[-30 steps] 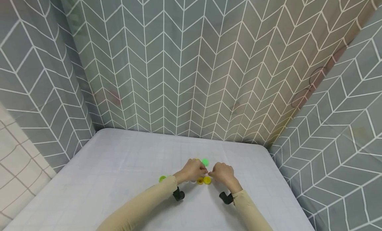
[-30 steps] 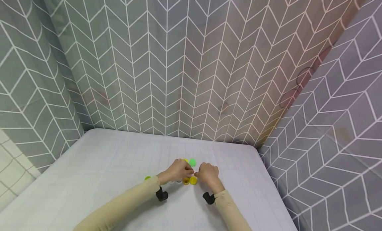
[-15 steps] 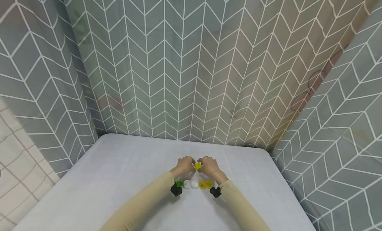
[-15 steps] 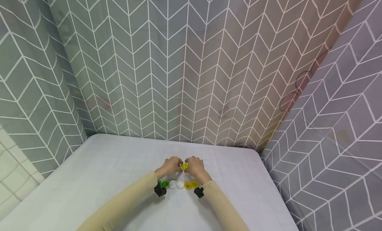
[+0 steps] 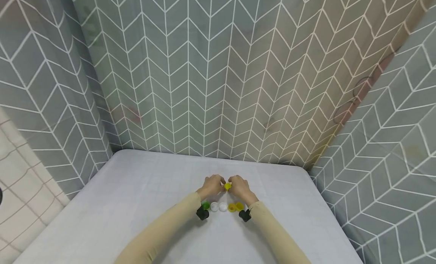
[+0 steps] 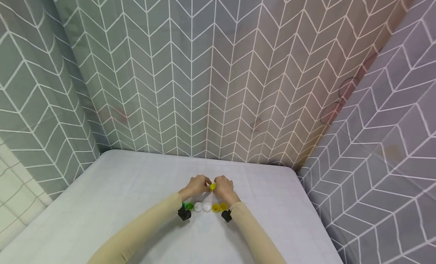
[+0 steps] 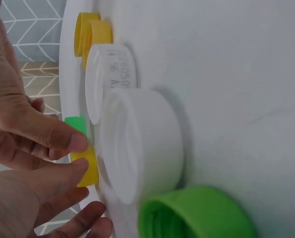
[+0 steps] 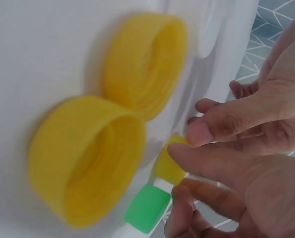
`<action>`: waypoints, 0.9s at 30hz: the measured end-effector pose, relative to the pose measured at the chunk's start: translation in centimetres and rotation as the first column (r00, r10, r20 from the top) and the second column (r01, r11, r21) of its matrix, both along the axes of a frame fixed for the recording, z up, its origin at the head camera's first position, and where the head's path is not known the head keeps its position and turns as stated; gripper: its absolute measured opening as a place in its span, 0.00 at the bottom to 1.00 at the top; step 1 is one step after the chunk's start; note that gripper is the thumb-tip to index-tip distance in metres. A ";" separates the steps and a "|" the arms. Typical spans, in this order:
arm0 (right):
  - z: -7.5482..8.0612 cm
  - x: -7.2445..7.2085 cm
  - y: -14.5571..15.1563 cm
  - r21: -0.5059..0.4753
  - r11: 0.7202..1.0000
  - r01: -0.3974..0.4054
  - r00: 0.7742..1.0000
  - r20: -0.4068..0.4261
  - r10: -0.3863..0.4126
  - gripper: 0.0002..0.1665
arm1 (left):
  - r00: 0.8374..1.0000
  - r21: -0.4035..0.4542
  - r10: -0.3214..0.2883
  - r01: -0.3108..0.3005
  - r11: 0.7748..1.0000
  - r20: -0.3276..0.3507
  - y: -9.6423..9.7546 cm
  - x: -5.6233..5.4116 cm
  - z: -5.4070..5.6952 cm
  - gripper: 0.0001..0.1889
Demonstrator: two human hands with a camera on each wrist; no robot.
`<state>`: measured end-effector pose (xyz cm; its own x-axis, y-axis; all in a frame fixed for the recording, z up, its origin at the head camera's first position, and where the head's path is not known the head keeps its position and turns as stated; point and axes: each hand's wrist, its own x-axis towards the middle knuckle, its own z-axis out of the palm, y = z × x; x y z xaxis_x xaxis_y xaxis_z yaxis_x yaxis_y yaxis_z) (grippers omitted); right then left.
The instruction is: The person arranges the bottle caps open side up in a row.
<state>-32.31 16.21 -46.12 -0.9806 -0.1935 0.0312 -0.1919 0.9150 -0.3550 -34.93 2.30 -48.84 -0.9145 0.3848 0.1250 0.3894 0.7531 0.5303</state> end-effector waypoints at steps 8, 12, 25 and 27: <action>-0.3 -0.4 0.4 -0.025 0.999 -0.025 1.000 -0.017 0.025 0.13 | 1.000 -0.006 -0.008 0.008 1.000 -0.006 0.2 -0.2 0.0 0.14; -0.4 -0.4 0.6 -0.033 0.999 -0.029 1.000 -0.012 0.029 0.14 | 1.000 -0.009 -0.017 0.017 1.000 -0.014 0.2 -0.3 -0.3 0.13; -0.6 -0.3 1.1 -0.122 0.992 -0.035 0.999 0.032 0.039 0.16 | 0.998 0.059 -0.050 0.048 0.997 0.038 -0.6 0.0 0.2 0.12; -0.6 -0.1 1.1 -0.133 0.990 -0.036 0.998 0.040 0.042 0.16 | 0.997 0.083 -0.059 0.054 0.995 0.056 -0.7 0.1 0.2 0.12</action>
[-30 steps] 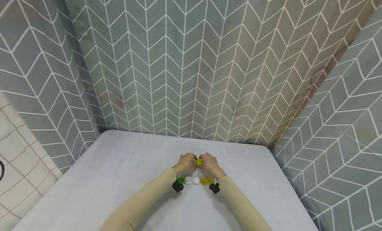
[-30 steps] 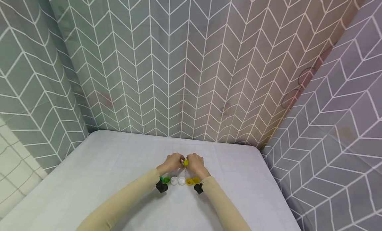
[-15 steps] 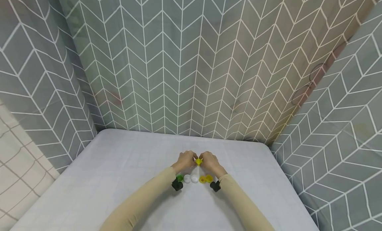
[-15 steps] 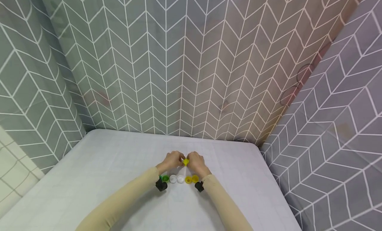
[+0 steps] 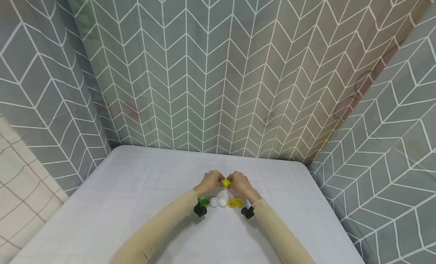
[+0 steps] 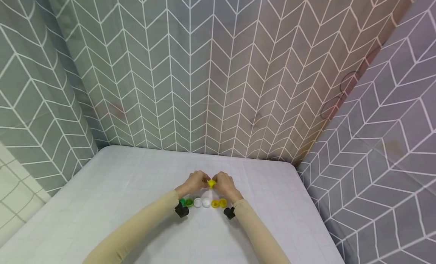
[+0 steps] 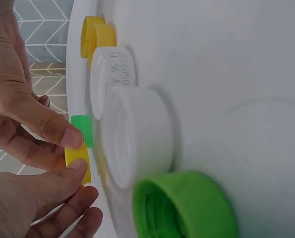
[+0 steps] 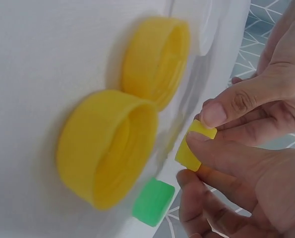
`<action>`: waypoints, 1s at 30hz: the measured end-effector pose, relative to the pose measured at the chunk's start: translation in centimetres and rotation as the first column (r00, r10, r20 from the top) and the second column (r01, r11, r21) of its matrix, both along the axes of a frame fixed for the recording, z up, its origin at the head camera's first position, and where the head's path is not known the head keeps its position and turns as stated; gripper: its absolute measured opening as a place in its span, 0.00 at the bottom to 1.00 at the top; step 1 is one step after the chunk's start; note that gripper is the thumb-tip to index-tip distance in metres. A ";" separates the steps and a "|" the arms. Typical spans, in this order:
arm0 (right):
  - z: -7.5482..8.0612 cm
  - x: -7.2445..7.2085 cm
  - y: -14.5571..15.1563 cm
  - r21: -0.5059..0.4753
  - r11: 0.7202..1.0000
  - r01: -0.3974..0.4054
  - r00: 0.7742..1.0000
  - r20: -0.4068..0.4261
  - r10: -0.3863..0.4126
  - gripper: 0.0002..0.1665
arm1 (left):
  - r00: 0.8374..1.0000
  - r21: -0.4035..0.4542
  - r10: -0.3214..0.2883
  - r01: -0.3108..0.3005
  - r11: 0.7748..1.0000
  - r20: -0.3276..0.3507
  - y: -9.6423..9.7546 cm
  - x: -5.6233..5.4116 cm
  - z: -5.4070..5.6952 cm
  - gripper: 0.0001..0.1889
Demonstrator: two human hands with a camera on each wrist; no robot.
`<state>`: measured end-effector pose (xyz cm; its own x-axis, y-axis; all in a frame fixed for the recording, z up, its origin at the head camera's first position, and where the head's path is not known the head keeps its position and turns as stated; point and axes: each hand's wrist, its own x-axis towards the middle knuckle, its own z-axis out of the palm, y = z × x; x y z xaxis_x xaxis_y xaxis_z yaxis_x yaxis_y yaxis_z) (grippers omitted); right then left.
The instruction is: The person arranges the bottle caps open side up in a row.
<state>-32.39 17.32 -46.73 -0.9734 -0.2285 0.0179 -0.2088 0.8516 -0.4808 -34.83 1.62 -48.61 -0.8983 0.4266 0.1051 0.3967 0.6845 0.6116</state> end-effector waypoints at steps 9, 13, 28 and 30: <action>0.8 0.7 0.3 -0.043 0.998 -0.055 0.998 -0.019 0.055 0.17 | 0.998 0.111 -0.062 0.061 0.992 0.013 -0.4 0.2 0.1 0.12; 1.0 0.9 0.6 -0.060 0.997 -0.056 0.998 -0.005 0.056 0.18 | 0.997 0.155 -0.071 0.071 0.985 -0.006 -0.6 0.3 0.3 0.12; 0.9 0.9 0.9 -0.212 0.976 -0.039 0.998 -0.055 0.027 0.13 | 1.000 0.186 -0.001 0.007 0.983 -0.028 -0.7 0.5 0.7 0.07; 0.9 1.0 0.9 -0.224 0.974 -0.029 0.999 -0.045 0.019 0.13 | 1.000 0.186 0.003 0.002 0.983 -0.029 -0.7 0.5 0.6 0.07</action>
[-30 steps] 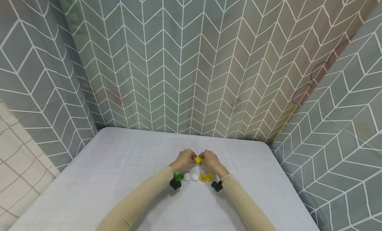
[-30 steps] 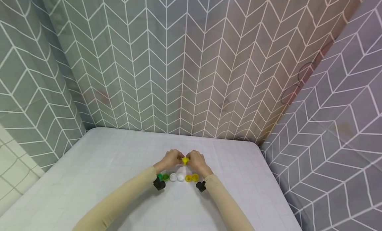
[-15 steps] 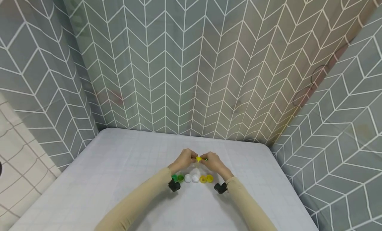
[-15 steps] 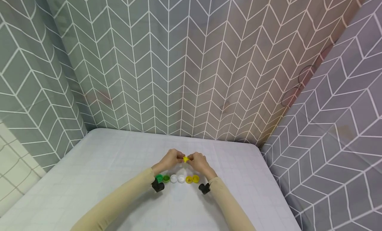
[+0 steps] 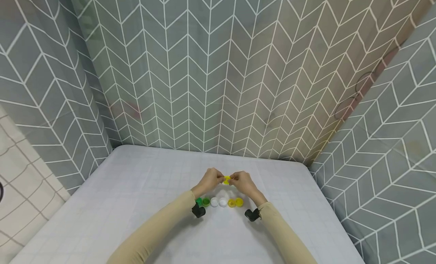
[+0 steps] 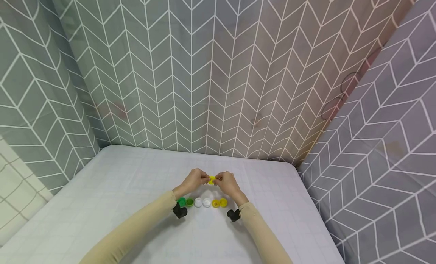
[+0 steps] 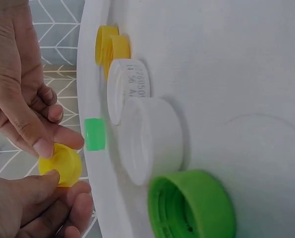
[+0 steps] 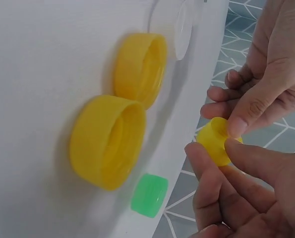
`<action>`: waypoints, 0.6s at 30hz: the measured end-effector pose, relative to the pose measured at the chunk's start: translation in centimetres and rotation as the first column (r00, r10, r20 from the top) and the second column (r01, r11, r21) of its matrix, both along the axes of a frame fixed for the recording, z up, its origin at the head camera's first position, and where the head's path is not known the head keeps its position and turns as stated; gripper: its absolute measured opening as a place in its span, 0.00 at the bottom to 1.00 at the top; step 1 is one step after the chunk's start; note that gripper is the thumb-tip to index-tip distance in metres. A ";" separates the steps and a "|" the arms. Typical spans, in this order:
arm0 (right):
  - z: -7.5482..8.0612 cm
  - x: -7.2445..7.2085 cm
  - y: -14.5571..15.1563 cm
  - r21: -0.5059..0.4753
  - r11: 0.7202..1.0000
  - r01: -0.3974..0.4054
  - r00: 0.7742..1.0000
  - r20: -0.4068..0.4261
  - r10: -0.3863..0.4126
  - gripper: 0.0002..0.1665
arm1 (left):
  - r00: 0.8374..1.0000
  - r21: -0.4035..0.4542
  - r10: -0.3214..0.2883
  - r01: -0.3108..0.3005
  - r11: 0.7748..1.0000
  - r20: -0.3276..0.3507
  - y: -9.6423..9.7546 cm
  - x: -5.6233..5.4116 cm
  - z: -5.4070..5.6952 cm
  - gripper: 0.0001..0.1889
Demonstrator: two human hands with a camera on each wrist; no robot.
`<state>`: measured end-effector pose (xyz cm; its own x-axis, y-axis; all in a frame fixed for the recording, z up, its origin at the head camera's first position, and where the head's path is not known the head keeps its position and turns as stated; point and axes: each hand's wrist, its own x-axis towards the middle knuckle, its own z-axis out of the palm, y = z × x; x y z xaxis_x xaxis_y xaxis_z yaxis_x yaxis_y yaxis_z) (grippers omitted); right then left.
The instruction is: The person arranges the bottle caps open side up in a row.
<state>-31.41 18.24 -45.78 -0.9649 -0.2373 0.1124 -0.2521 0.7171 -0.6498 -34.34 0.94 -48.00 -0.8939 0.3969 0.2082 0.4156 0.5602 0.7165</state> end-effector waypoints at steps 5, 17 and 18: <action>0.2 0.1 -0.1 -0.013 1.000 0.010 1.000 0.008 -0.010 0.10 | 1.000 0.006 0.001 -0.002 1.000 0.023 0.0 0.1 0.1 0.07; 0.6 0.2 -0.3 0.007 0.995 0.099 0.993 -0.061 -0.099 0.08 | 1.000 0.003 0.006 -0.006 1.000 0.025 0.4 0.5 0.6 0.10; 0.6 0.3 -0.2 0.012 0.994 0.109 0.992 -0.061 -0.108 0.08 | 1.000 0.001 0.002 -0.002 1.000 0.019 0.5 0.5 0.6 0.11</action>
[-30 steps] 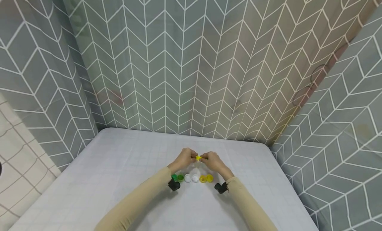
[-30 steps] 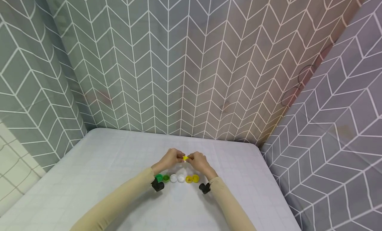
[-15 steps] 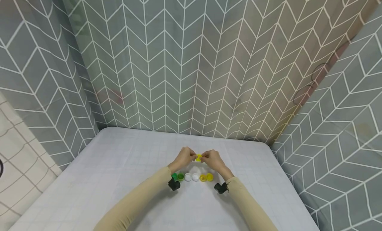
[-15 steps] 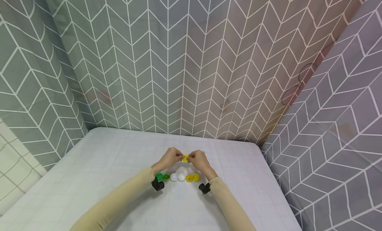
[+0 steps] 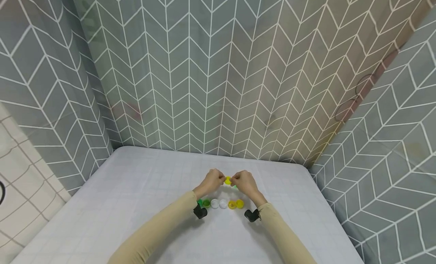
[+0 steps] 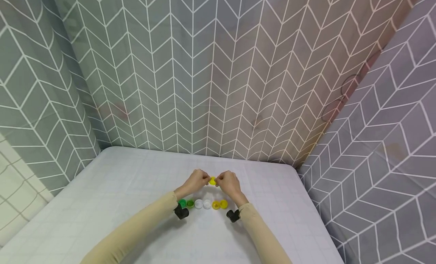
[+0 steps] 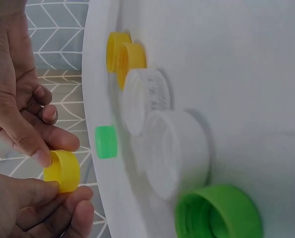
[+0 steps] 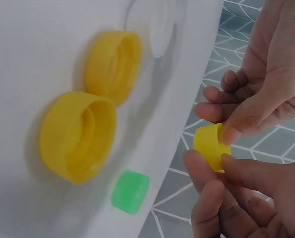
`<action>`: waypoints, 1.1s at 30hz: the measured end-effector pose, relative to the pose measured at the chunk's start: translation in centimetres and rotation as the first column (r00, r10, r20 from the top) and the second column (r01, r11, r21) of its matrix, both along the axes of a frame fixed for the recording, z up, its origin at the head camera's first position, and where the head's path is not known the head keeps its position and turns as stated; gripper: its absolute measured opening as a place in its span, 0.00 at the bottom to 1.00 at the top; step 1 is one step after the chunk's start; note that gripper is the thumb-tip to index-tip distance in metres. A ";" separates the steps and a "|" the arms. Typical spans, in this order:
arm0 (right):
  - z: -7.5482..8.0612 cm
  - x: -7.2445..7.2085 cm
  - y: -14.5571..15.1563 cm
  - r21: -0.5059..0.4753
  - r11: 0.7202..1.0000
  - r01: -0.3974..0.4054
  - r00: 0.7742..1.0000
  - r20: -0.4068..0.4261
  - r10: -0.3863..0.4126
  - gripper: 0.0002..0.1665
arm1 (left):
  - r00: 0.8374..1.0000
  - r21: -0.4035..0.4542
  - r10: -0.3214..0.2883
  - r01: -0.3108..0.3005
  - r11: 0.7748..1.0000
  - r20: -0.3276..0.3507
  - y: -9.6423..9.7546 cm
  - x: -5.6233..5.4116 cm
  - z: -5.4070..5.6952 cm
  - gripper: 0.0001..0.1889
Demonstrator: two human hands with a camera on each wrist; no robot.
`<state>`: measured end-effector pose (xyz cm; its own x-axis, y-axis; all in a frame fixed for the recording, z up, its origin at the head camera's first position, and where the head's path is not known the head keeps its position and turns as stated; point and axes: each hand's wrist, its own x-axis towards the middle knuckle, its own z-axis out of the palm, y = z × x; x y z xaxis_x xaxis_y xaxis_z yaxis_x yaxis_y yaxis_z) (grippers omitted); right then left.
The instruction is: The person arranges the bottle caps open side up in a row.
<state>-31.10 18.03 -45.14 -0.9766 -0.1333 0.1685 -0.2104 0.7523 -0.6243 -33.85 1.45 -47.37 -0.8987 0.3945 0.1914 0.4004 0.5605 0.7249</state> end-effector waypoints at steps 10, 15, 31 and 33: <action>1.3 1.4 1.6 0.102 0.990 0.094 0.995 0.033 -0.098 0.10 | 0.999 -0.031 -0.034 0.033 0.999 -0.029 2.1 0.7 0.5 0.12; 1.8 2.4 2.6 0.171 0.977 0.125 0.989 0.055 -0.136 0.10 | 0.999 -0.051 -0.042 0.041 0.998 -0.016 3.4 1.4 0.6 0.10; 2.3 4.7 4.9 0.377 0.921 0.098 0.973 0.157 -0.168 0.07 | 0.993 -0.213 -0.075 0.055 0.976 -0.089 6.7 2.7 -0.4 0.06; 2.2 4.8 5.1 0.404 0.910 0.090 0.971 0.167 -0.170 0.08 | 0.992 -0.227 -0.082 0.058 0.972 -0.098 7.0 2.7 -0.8 0.06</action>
